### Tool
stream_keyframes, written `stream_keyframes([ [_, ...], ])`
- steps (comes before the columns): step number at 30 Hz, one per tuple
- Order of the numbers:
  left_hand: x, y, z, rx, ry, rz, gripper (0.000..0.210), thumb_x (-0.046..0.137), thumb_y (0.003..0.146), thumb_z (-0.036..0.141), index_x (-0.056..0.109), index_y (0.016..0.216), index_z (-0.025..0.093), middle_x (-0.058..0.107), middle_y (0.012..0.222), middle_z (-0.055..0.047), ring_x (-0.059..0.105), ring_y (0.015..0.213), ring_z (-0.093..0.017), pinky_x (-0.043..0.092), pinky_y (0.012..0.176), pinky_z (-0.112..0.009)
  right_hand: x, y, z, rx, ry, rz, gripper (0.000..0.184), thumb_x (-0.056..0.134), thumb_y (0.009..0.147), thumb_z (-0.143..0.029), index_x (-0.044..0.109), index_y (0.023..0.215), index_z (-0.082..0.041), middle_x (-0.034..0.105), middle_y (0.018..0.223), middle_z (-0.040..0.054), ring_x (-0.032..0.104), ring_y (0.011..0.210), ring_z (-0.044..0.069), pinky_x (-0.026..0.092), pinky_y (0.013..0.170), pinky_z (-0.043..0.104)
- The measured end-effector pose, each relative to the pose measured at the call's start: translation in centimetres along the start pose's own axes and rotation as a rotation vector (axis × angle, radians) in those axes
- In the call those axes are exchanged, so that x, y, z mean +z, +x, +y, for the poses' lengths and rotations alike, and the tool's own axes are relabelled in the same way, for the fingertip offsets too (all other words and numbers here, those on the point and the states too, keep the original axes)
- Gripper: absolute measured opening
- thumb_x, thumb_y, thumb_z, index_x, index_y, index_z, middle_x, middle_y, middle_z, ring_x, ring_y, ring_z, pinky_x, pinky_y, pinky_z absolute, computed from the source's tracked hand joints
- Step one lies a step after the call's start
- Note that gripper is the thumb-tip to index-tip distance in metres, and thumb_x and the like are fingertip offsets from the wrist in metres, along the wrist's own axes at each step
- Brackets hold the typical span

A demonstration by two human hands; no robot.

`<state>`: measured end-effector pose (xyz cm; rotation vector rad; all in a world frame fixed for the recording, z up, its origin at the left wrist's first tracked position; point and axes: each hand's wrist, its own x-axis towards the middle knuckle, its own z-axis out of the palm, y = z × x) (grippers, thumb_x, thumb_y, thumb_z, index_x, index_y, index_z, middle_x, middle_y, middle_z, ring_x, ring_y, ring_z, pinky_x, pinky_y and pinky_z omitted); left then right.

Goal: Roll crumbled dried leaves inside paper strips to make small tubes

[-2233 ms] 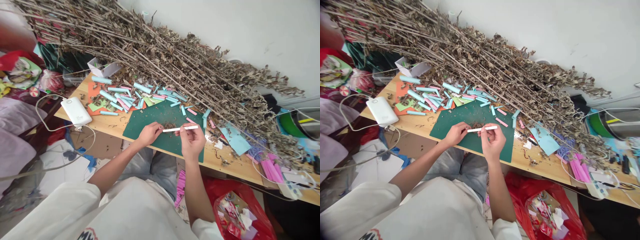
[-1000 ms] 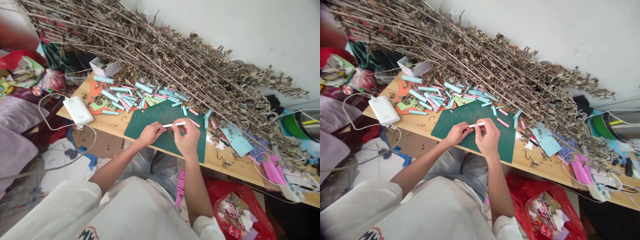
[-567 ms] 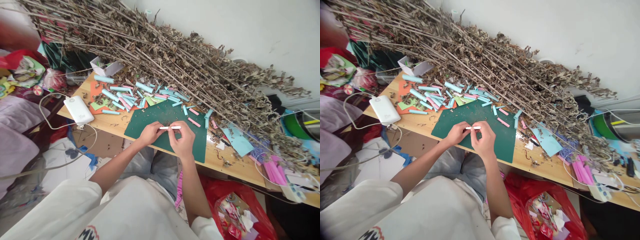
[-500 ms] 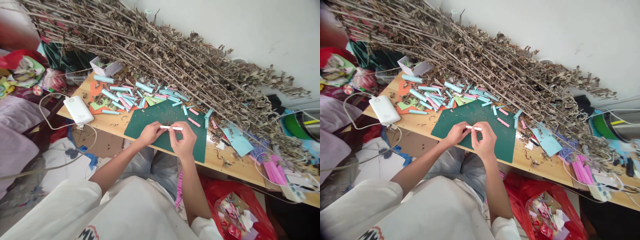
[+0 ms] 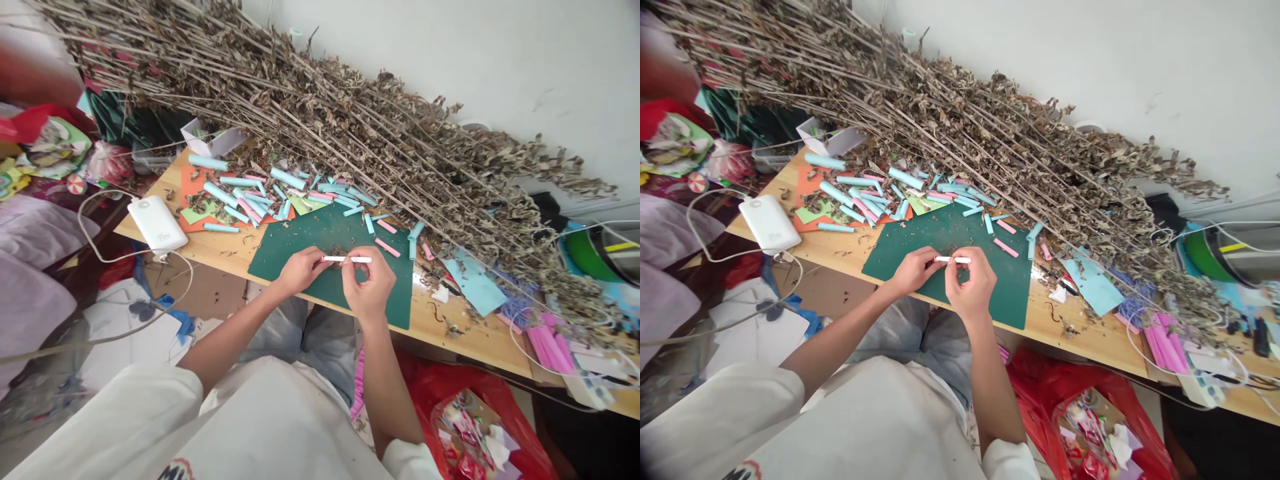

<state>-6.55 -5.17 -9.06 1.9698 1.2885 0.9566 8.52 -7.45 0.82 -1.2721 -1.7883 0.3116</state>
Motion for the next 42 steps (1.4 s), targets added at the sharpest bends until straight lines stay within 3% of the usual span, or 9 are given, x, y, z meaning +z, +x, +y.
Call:
stream_keyframes([
  [5, 0.0, 0.0, -0.1, 0.005, 0.001, -0.009, 0.032, 0.045, 0.098, 0.039, 0.065, 0.086, 0.018, 0.063, 0.086, -0.005, 0.06, 0.078, -0.015, 0.043, 0.07, -0.025, 0.6, 0.0, 0.4, -0.01, 0.015, -0.055, 0.003, 0.053, 0.087, -0.021, 0.056, 0.086, -0.022, 0.062, 0.084, 0.0034, 0.059, 0.074, 0.015, 0.051, 0.065, 0.028],
  [12, -0.2, -0.1, -0.3, 0.011, 0.006, -0.026, 0.029, 0.045, 0.098, 0.035, 0.064, 0.087, 0.016, 0.062, 0.087, -0.005, 0.059, 0.079, -0.015, 0.044, 0.07, -0.025, 2.4, 0.6, 1.0, 0.059, 0.012, -0.305, 0.011, 0.047, 0.09, -0.019, 0.058, 0.089, -0.02, 0.062, 0.09, 0.006, 0.06, 0.075, 0.015, 0.052, 0.07, 0.027],
  [27, -0.1, 0.0, -0.5, 0.017, 0.036, -0.017, 0.028, 0.045, 0.098, 0.032, 0.065, 0.086, 0.017, 0.06, 0.085, -0.005, 0.057, 0.078, -0.015, 0.043, 0.07, -0.025, 3.7, -0.2, 1.8, 0.025, -0.038, -0.196, 0.012, 0.048, 0.092, -0.022, 0.059, 0.089, -0.019, 0.062, 0.087, 0.006, 0.059, 0.075, 0.016, 0.049, 0.071, 0.026],
  [42, -0.1, 0.0, -0.6, 0.013, 0.054, -0.024, 0.032, 0.043, 0.099, 0.035, 0.063, 0.083, 0.017, 0.055, 0.08, -0.003, 0.054, 0.073, -0.014, 0.04, 0.065, -0.024, 3.4, 0.1, 1.7, 0.05, -0.016, -0.233, 0.013, 0.051, 0.091, -0.021, 0.062, 0.085, -0.019, 0.06, 0.085, 0.0045, 0.058, 0.075, 0.015, 0.047, 0.071, 0.026],
])
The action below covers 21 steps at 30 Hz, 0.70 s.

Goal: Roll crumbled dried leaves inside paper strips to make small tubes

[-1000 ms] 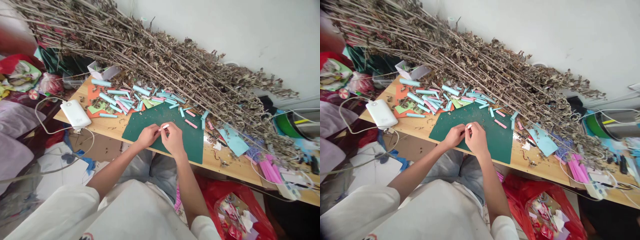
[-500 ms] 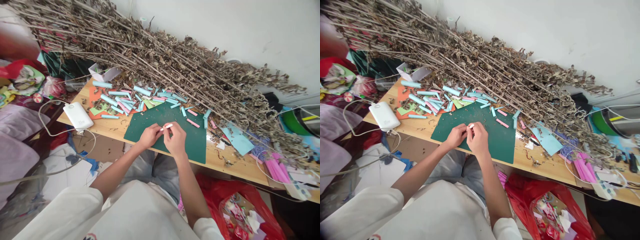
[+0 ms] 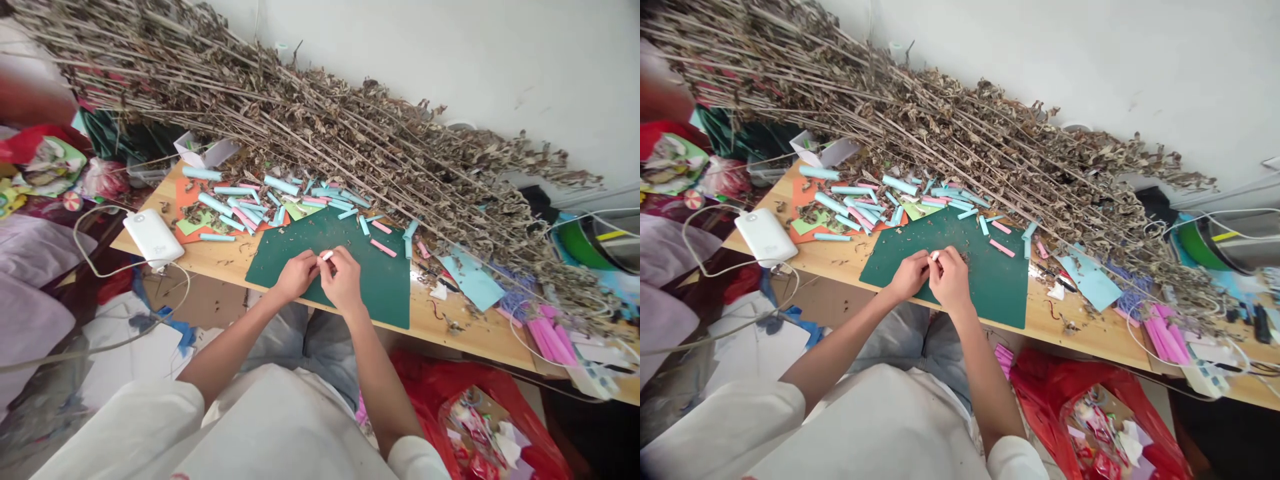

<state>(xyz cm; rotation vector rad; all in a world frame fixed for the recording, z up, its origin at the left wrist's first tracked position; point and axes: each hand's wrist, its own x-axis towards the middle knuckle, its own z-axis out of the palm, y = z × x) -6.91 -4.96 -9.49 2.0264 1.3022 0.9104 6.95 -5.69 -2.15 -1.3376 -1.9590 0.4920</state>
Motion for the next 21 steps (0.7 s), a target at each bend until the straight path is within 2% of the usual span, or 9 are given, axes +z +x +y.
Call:
stream_keyframes([
  [11, -0.1, -0.2, 0.2, -0.009, 0.007, 0.002, 0.032, 0.042, 0.099, 0.036, 0.065, 0.086, 0.017, 0.057, 0.083, -0.003, 0.055, 0.073, -0.014, 0.041, 0.065, -0.024, 0.6, -0.4, -0.2, 0.002, -0.072, 0.073, 0.014, 0.05, 0.092, -0.024, 0.062, 0.088, -0.019, 0.06, 0.086, 0.0053, 0.058, 0.079, 0.017, 0.047, 0.073, 0.028],
  [14, -0.1, -0.2, 0.2, -0.012, 0.031, 0.009, 0.033, 0.042, 0.099, 0.034, 0.065, 0.084, 0.017, 0.058, 0.082, -0.004, 0.055, 0.073, -0.014, 0.041, 0.064, -0.025, 0.5, -0.1, -0.7, 0.001, -0.081, 0.033, 0.015, 0.051, 0.092, -0.024, 0.063, 0.086, -0.019, 0.061, 0.085, 0.0056, 0.059, 0.077, 0.017, 0.047, 0.071, 0.028],
  [16, -0.2, -0.1, 0.2, -0.01, 0.029, 0.007, 0.033, 0.042, 0.099, 0.036, 0.065, 0.085, 0.017, 0.058, 0.083, -0.004, 0.056, 0.075, -0.014, 0.042, 0.066, -0.025, -0.4, -0.3, -1.2, 0.009, -0.044, 0.015, 0.015, 0.052, 0.092, -0.026, 0.064, 0.085, -0.02, 0.063, 0.085, 0.0049, 0.059, 0.074, 0.016, 0.048, 0.069, 0.027],
  [18, -0.2, -0.1, 0.3, -0.012, 0.014, 0.009, 0.032, 0.044, 0.099, 0.038, 0.066, 0.087, 0.017, 0.06, 0.085, -0.004, 0.058, 0.077, -0.014, 0.043, 0.068, -0.025, -2.1, -0.8, -1.6, 0.033, 0.0, 0.093, 0.017, 0.052, 0.093, -0.031, 0.064, 0.085, -0.021, 0.065, 0.086, 0.0046, 0.06, 0.073, 0.016, 0.049, 0.068, 0.027],
  [21, -0.1, 0.0, 0.4, -0.015, -0.011, 0.03, 0.031, 0.047, 0.098, 0.04, 0.067, 0.091, 0.018, 0.063, 0.089, -0.005, 0.061, 0.079, -0.015, 0.045, 0.071, -0.025, -5.2, -1.8, -0.7, 0.176, 0.002, 0.415, 0.024, 0.05, 0.093, -0.041, 0.062, 0.092, -0.021, 0.067, 0.087, 0.0065, 0.061, 0.069, 0.017, 0.048, 0.063, 0.028],
])
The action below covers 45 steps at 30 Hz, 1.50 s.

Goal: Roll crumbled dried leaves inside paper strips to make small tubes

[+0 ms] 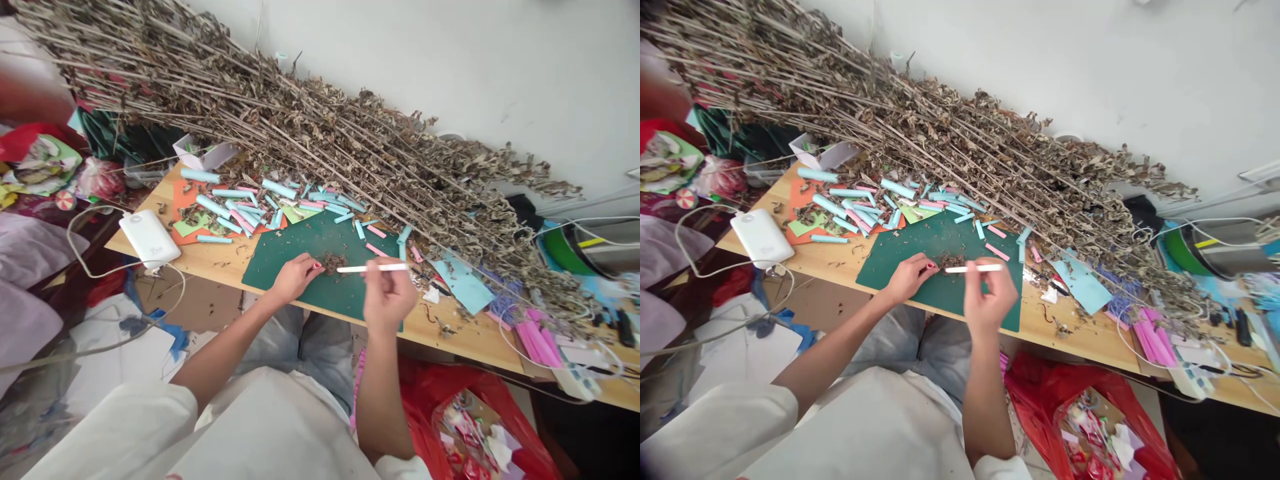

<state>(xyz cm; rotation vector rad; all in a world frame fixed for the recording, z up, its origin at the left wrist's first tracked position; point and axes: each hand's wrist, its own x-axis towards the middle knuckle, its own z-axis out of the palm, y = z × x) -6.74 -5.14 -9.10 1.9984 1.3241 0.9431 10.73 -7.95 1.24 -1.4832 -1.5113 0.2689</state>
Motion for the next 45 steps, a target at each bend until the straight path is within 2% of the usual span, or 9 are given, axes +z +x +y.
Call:
stream_keyframes([
  [2, 0.1, 0.0, 0.0, 0.004, -0.005, 0.006, 0.029, 0.049, 0.097, 0.039, 0.067, 0.092, 0.018, 0.064, 0.09, -0.006, 0.061, 0.078, -0.015, 0.045, 0.07, -0.025, -1.4, 0.8, 2.0, 0.125, -0.043, 0.06, 0.031, 0.044, 0.095, -0.044, 0.061, 0.097, -0.019, 0.068, 0.084, 0.0072, 0.059, 0.06, 0.017, 0.046, 0.058, 0.029],
  [7, 0.2, 0.0, -0.1, 0.003, 0.018, 0.007, 0.022, 0.052, 0.096, 0.034, 0.066, 0.091, 0.018, 0.064, 0.089, -0.005, 0.06, 0.078, -0.015, 0.044, 0.069, -0.024, -1.0, 2.4, 8.2, 0.17, -0.556, -0.176, 0.028, 0.052, 0.09, -0.041, 0.067, 0.086, -0.017, 0.063, 0.063, 0.005, 0.054, 0.057, 0.018, 0.037, 0.06, 0.029],
  [11, 0.2, 0.0, -0.2, 0.0, 0.015, 0.017, 0.021, 0.051, 0.096, 0.032, 0.065, 0.088, 0.018, 0.064, 0.088, -0.005, 0.061, 0.078, -0.015, 0.044, 0.07, -0.025, 0.6, 2.3, 10.5, 0.152, -0.657, -0.329, 0.029, 0.053, 0.089, -0.041, 0.069, 0.089, -0.017, 0.064, 0.067, 0.0071, 0.055, 0.061, 0.02, 0.037, 0.061, 0.03],
  [16, 0.2, 0.2, -0.3, -0.001, 0.002, 0.014, 0.02, 0.051, 0.095, 0.03, 0.065, 0.087, 0.017, 0.064, 0.086, -0.005, 0.06, 0.079, -0.015, 0.044, 0.072, -0.026, 1.7, 0.1, 8.8, -0.028, -0.419, -0.185, 0.028, 0.053, 0.09, -0.035, 0.067, 0.107, -0.017, 0.068, 0.095, 0.0108, 0.059, 0.08, 0.021, 0.045, 0.076, 0.033],
  [24, 0.2, 0.2, -0.3, -0.008, 0.003, 0.02, 0.018, 0.054, 0.094, 0.031, 0.064, 0.086, 0.018, 0.063, 0.084, -0.004, 0.059, 0.078, -0.015, 0.044, 0.07, -0.025, 4.6, -2.8, 6.8, -0.229, -0.364, -0.442, 0.019, 0.058, 0.089, -0.027, 0.071, 0.101, -0.022, 0.067, 0.091, 0.009, 0.056, 0.091, 0.024, 0.048, 0.078, 0.036],
  [31, 0.1, 0.2, 0.3, -0.013, 0.038, 0.024, 0.022, 0.048, 0.096, 0.027, 0.068, 0.093, 0.018, 0.067, 0.092, -0.005, 0.061, 0.076, -0.014, 0.043, 0.066, -0.024, 3.9, -2.2, 6.8, 0.017, -0.015, -0.174, 0.021, 0.055, 0.09, -0.03, 0.073, 0.093, -0.02, 0.072, 0.092, 0.0077, 0.064, 0.079, 0.018, 0.053, 0.077, 0.034],
  [37, 0.0, 0.4, 0.7, 0.0, 0.019, 0.024, 0.023, 0.054, 0.094, 0.035, 0.069, 0.103, 0.019, 0.067, 0.09, -0.004, 0.061, 0.077, -0.015, 0.044, 0.067, -0.024, 4.5, -2.5, 6.3, 0.226, 0.118, -0.154, 0.02, 0.061, 0.083, -0.033, 0.071, 0.091, -0.017, 0.072, 0.082, 0.0052, 0.063, 0.068, 0.016, 0.054, 0.07, 0.031],
  [41, -0.1, 0.7, 0.7, 0.027, 0.0, 0.015, 0.029, 0.053, 0.095, 0.034, 0.065, 0.119, 0.021, 0.066, 0.093, -0.005, 0.061, 0.076, -0.014, 0.044, 0.066, -0.023, 5.1, -2.5, 5.8, 0.191, 0.124, -0.21, 0.018, 0.06, 0.083, -0.032, 0.071, 0.088, -0.019, 0.073, 0.085, 0.0052, 0.064, 0.071, 0.017, 0.054, 0.072, 0.031],
  [45, -0.3, 0.9, 0.7, 0.064, -0.003, -0.022, 0.024, 0.048, 0.097, 0.032, 0.069, 0.102, 0.02, 0.067, 0.096, -0.005, 0.061, 0.075, -0.013, 0.042, 0.064, -0.023, 5.2, -2.7, 5.3, 0.132, 0.115, -0.269, 0.017, 0.058, 0.084, -0.03, 0.071, 0.088, -0.019, 0.072, 0.085, 0.0053, 0.063, 0.071, 0.017, 0.053, 0.072, 0.031],
])
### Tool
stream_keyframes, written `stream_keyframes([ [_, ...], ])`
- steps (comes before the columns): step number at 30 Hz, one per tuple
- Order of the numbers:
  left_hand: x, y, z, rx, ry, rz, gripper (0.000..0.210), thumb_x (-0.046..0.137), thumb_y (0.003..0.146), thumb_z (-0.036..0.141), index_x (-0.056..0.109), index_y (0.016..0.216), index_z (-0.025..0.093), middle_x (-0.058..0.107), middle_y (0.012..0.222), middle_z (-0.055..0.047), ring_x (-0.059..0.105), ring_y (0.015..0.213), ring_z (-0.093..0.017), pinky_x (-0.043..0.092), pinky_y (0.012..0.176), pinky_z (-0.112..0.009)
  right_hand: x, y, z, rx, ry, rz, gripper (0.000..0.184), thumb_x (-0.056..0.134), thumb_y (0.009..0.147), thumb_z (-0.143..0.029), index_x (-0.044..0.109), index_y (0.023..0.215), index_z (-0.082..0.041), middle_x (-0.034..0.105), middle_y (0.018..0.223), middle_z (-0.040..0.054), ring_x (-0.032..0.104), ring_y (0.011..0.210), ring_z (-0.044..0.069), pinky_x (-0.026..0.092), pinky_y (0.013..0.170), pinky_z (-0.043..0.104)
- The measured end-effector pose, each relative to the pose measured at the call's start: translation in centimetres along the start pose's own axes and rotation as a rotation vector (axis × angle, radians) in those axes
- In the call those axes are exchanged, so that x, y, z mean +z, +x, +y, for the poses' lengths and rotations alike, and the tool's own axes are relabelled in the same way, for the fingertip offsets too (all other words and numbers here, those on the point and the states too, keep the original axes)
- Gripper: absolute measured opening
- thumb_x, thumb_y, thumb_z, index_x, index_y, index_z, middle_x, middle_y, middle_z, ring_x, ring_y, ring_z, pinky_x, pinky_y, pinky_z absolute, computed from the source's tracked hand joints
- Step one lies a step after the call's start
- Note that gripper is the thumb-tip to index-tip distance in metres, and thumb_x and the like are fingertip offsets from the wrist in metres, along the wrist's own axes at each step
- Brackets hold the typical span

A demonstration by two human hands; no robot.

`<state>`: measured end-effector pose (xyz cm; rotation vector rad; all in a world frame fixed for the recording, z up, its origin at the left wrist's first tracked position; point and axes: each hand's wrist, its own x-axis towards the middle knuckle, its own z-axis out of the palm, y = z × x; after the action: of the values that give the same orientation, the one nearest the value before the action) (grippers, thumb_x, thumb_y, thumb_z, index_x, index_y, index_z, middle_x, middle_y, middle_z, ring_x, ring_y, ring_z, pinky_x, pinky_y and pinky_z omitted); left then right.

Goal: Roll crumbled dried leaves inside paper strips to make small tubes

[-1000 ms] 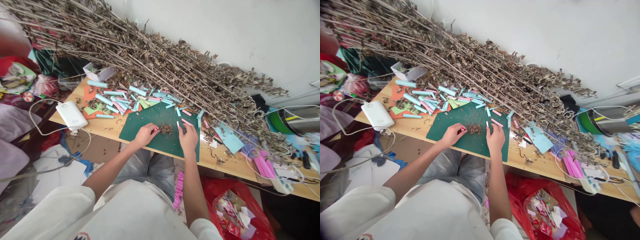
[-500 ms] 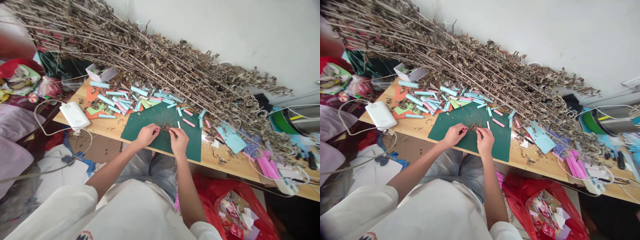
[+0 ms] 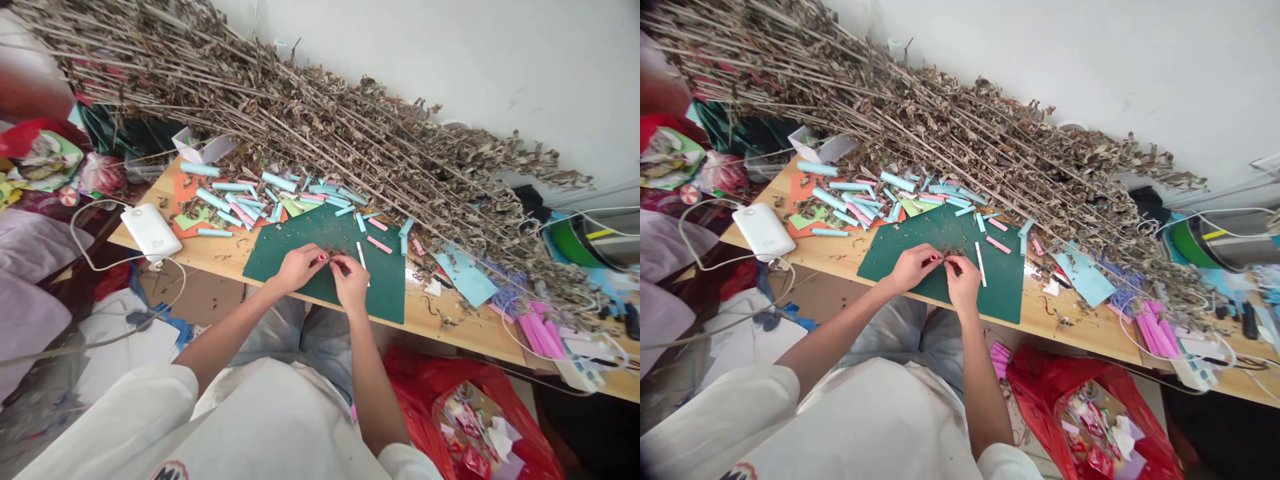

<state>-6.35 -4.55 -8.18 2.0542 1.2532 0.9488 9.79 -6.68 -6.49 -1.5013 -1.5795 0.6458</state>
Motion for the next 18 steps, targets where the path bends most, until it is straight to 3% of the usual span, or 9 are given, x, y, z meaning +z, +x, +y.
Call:
stream_keyframes([
  [3, -0.2, 0.2, 0.0, 0.002, 0.039, -0.01, 0.024, 0.048, 0.097, 0.031, 0.068, 0.094, 0.019, 0.067, 0.094, -0.004, 0.06, 0.074, -0.012, 0.041, 0.063, -0.023, 0.1, 0.0, 0.0, -0.017, -0.011, 0.036, 0.016, 0.057, 0.083, -0.028, 0.07, 0.086, -0.019, 0.071, 0.084, 0.0051, 0.062, 0.07, 0.016, 0.053, 0.071, 0.031],
  [7, -0.4, 0.5, 0.0, -0.045, 0.064, 0.024, 0.023, 0.049, 0.097, 0.032, 0.068, 0.092, 0.019, 0.067, 0.09, -0.004, 0.061, 0.076, -0.014, 0.041, 0.065, -0.024, 0.1, 0.3, 0.6, 0.096, 0.102, 0.152, 0.017, 0.06, 0.081, -0.032, 0.069, 0.085, -0.017, 0.071, 0.081, 0.0054, 0.063, 0.07, 0.016, 0.054, 0.071, 0.031],
  [11, -0.4, 0.7, -0.2, -0.059, 0.06, 0.023, 0.022, 0.054, 0.095, 0.035, 0.069, 0.103, 0.021, 0.067, 0.09, -0.004, 0.062, 0.078, -0.015, 0.042, 0.067, -0.024, 0.1, 0.5, 0.5, 0.157, 0.286, 0.16, 0.02, 0.066, 0.078, -0.035, 0.068, 0.084, -0.017, 0.071, 0.081, 0.0053, 0.066, 0.073, 0.017, 0.055, 0.071, 0.031],
  [14, -0.3, 0.5, -0.2, -0.051, 0.088, 0.004, 0.025, 0.054, 0.095, 0.035, 0.067, 0.111, 0.022, 0.067, 0.092, -0.004, 0.062, 0.079, -0.015, 0.04, 0.064, -0.023, -0.1, 0.5, -0.5, 0.127, 0.329, 0.157, 0.02, 0.067, 0.079, -0.035, 0.067, 0.086, -0.017, 0.071, 0.082, 0.0051, 0.066, 0.074, 0.017, 0.056, 0.072, 0.031],
  [18, 0.2, 0.1, -0.4, -0.04, 0.099, -0.005, 0.024, 0.051, 0.096, 0.036, 0.068, 0.105, 0.021, 0.067, 0.094, -0.004, 0.062, 0.08, -0.015, 0.04, 0.063, -0.023, -0.5, 0.5, -2.4, -0.008, 0.191, 0.091, 0.015, 0.061, 0.085, -0.033, 0.068, 0.088, -0.019, 0.07, 0.087, 0.0047, 0.065, 0.077, 0.017, 0.055, 0.073, 0.031],
])
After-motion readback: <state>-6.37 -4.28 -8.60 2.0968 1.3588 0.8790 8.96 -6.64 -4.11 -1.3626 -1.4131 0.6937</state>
